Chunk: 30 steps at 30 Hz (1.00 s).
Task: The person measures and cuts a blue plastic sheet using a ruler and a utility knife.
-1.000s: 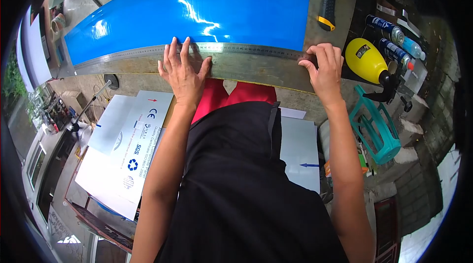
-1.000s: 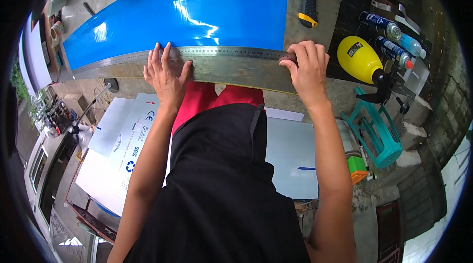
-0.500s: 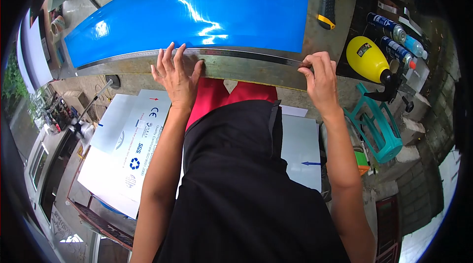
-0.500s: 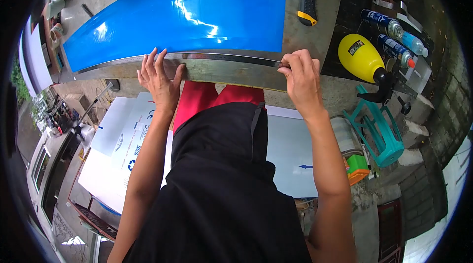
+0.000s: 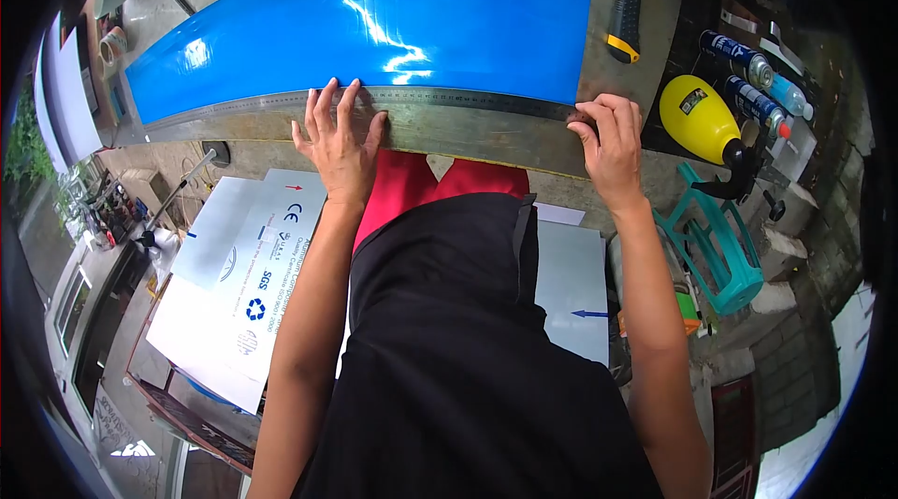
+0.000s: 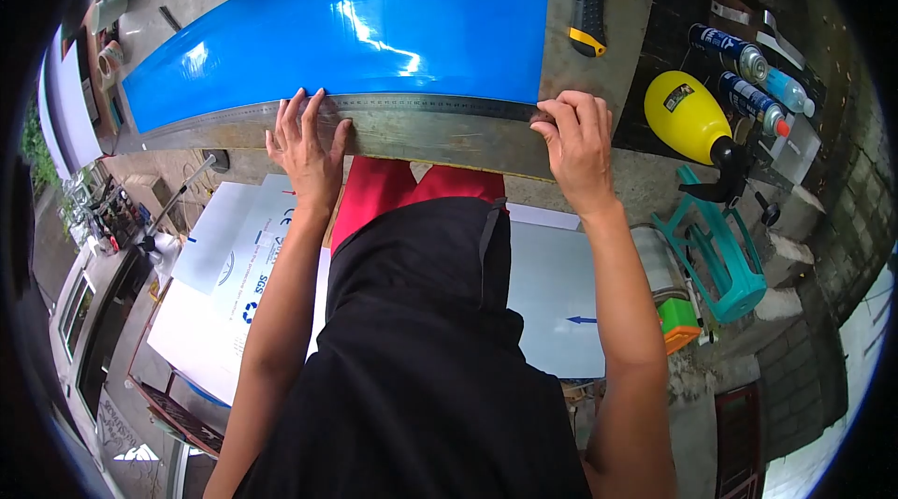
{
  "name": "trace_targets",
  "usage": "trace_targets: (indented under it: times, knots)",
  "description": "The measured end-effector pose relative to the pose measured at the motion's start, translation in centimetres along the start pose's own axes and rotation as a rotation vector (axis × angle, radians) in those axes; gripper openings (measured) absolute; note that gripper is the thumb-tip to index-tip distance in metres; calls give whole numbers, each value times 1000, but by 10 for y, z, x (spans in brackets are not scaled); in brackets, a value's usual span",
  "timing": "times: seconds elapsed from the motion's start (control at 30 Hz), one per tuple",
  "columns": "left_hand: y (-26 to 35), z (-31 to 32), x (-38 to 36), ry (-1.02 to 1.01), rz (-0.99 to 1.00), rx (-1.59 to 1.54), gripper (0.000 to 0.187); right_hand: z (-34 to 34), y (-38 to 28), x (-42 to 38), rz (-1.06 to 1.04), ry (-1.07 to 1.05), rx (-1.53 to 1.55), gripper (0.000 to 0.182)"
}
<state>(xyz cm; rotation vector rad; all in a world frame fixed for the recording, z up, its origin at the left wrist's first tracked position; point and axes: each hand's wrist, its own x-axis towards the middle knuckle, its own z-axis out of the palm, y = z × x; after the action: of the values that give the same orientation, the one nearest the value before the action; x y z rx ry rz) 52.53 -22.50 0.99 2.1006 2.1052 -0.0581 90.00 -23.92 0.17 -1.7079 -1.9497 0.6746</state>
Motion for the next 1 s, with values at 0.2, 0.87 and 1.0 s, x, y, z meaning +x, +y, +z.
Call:
trace_targets:
  times: [0.2, 0.87, 1.0]
  knots:
    - [-1, 0, -2, 35, 2, -20, 61, -4, -2, -6, -19, -8, 34, 30]
    - [-102, -16, -113, -228, -423, -332, 56, -8, -23, -20, 48, -174, 32, 31]
    - [-132, 8, -160, -394, -546, -535, 51, -10, -24, -19, 44, -194, 26, 31]
